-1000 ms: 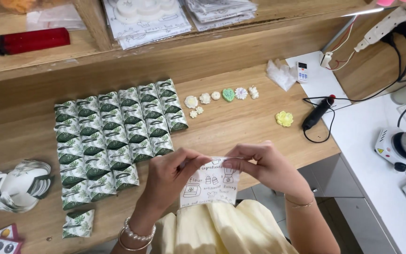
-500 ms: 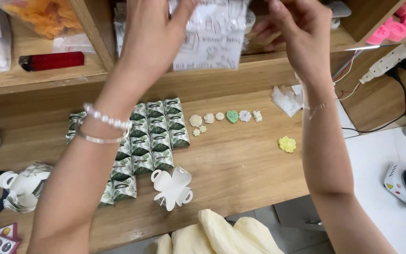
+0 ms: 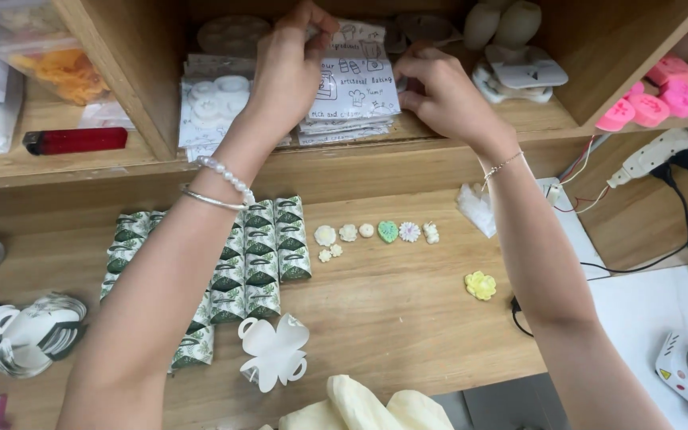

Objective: Assembling small decorative boxes and placing flower-shaped wax items inside.

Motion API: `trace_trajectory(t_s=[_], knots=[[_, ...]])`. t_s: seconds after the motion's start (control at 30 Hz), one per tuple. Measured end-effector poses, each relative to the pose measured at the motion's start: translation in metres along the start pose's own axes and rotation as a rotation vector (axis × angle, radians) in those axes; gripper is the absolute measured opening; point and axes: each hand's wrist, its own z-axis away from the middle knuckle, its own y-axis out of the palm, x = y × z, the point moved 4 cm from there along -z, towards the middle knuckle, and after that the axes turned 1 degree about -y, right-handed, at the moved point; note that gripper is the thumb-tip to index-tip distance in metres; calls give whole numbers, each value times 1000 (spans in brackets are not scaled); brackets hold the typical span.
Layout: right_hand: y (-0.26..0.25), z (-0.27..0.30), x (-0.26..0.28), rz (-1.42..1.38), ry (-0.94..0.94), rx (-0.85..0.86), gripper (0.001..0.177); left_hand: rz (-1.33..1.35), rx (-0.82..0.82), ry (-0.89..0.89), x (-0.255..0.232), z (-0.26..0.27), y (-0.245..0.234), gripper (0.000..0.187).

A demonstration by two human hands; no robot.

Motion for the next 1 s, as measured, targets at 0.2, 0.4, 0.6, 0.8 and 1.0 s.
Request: trace_trajectory(t_s=[0.2,0.4,0.6,0.8,1.0], knots=[[-15,7,-5,-132,285,-74,22,-294,123,-59,13,17,13,26],[-30,12,-17,-406,288,-305,19,-451,259,-181,-5,22,19,25],[-10,11,17,-22,48,-198,23,-527,239,-112,-2,24,22,23],[-3,20,21,5,43,-116,18,-645,215,-104,1,24,28,19],[1,31,2,33,-54,-101,19,-1035,150,154,1,24,47,10]])
